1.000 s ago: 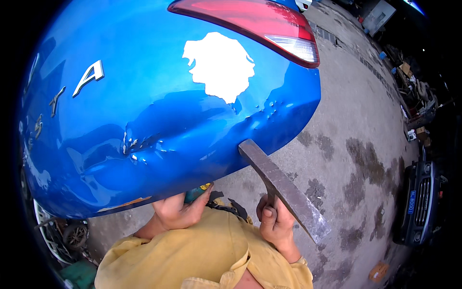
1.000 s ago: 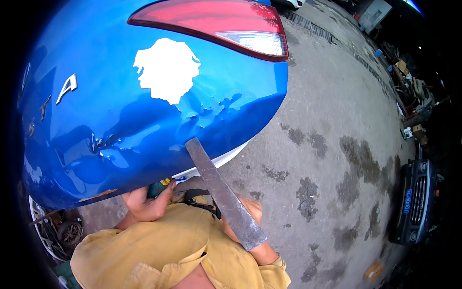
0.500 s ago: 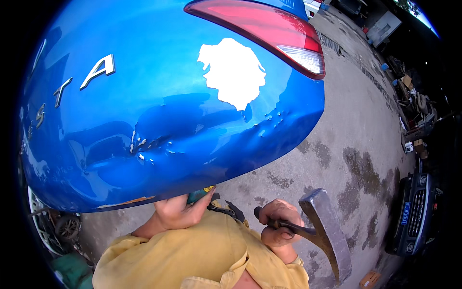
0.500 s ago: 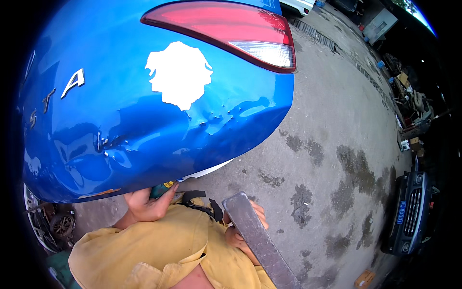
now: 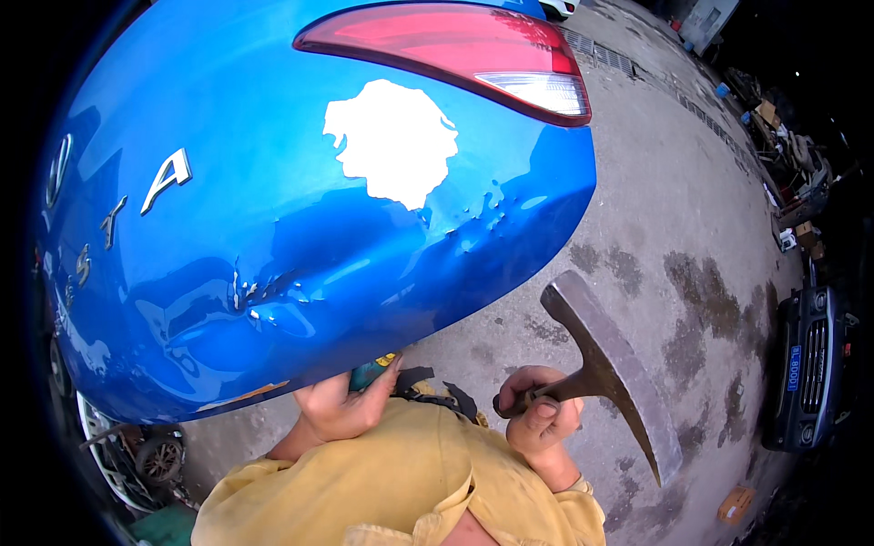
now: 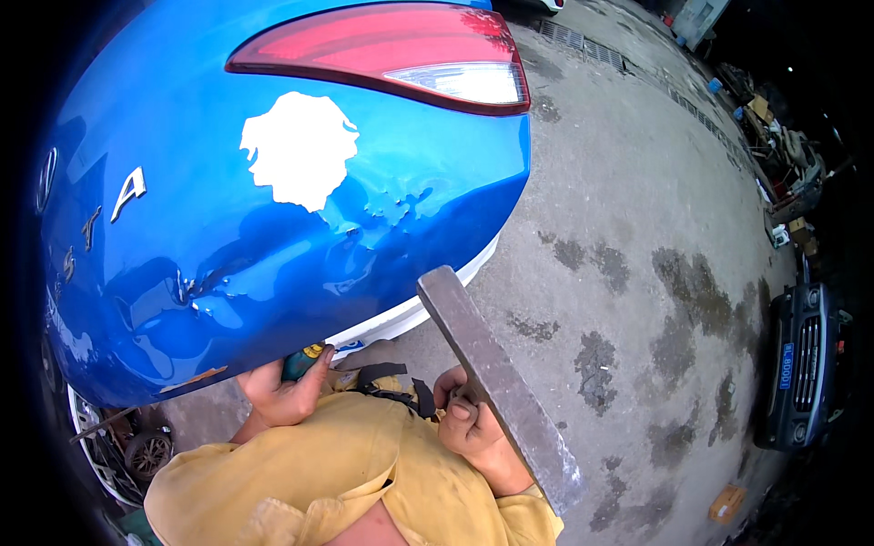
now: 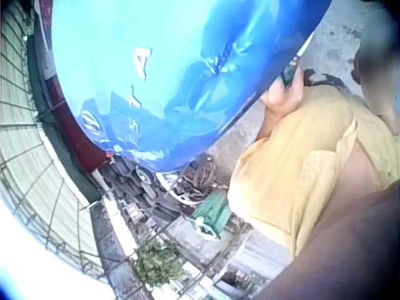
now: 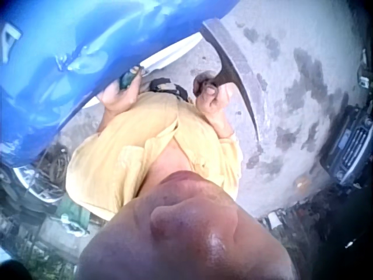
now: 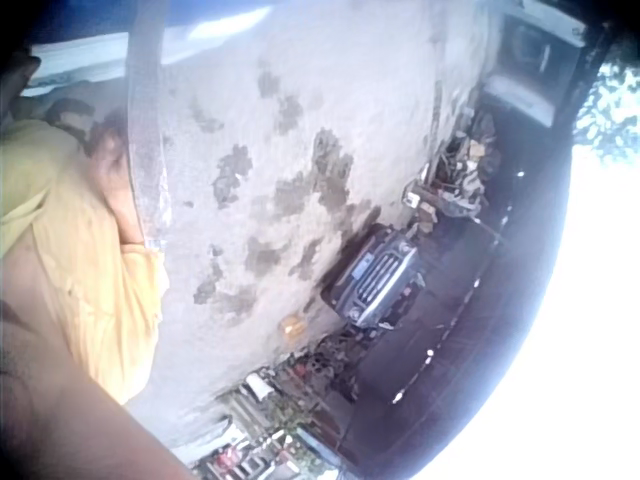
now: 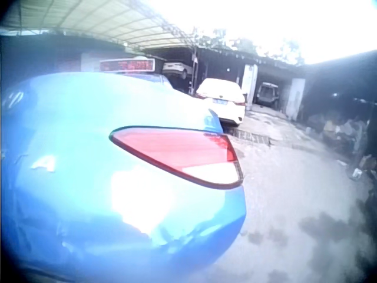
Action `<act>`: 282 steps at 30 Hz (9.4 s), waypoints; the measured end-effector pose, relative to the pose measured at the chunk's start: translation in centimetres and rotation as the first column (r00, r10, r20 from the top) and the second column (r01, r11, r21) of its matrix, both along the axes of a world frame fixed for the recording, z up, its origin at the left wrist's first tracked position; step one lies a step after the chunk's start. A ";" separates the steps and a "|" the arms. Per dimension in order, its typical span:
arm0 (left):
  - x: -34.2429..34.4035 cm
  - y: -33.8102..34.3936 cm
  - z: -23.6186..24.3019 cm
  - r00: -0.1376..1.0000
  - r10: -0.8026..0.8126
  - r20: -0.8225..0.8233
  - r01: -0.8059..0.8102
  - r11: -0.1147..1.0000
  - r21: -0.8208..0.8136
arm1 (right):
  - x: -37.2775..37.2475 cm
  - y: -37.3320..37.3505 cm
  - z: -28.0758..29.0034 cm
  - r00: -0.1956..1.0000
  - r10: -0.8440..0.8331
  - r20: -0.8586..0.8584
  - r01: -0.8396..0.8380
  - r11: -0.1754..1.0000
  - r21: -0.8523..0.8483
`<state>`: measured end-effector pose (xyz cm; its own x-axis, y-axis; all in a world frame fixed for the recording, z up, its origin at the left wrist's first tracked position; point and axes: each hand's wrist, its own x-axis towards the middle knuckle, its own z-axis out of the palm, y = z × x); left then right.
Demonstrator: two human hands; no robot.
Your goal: The person uses a hammer and a screwdriver to push out a dent on the rear trunk lid of a blue car. They repeatedly strike the screwdriver handle with the hammer to apply force to the dented area. Later, they use a long metal rod to push the dent from the inside of the trunk.
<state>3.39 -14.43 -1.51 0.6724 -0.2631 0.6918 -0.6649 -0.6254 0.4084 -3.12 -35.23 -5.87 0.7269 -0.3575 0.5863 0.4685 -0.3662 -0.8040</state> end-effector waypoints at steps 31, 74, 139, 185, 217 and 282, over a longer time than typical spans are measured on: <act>0.0 -0.4 -0.5 0.999 0.035 -0.002 -0.035 0.999 -0.002 | 3.1 -7.6 8.0 0.999 0.019 0.037 -0.017 0.999 -0.040; -0.2 -0.1 0.7 1.000 0.023 -0.003 -0.023 0.998 0.062 | 7.0 -9.4 15.0 0.986 0.031 -0.164 -0.101 0.892 -0.440; -0.4 -0.5 0.7 0.999 0.023 -0.029 -0.023 1.000 0.018 | 8.3 -8.7 15.7 0.955 0.151 -0.255 -0.233 0.913 -0.333; -0.3 -0.6 0.6 0.999 0.042 0.008 -0.042 0.996 0.084 | 7.4 -9.1 10.2 0.973 0.137 -0.185 -0.219 0.797 -0.563; -0.4 -0.3 0.3 0.999 0.051 -0.013 -0.049 0.993 0.110 | 6.1 -10.2 9.4 0.977 0.053 -0.204 -0.119 0.938 -0.325; -1.1 -3.4 1.7 0.979 0.072 -0.192 -0.075 0.997 -0.011 | 12.2 0.2 2.9 0.939 0.133 0.318 -0.330 0.616 0.715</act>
<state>2.25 -17.85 0.23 0.8101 -0.1966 0.5524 -0.5257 -0.6608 0.5357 9.09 -34.98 -2.98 0.7409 -0.5790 0.3403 0.6418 0.4610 -0.6129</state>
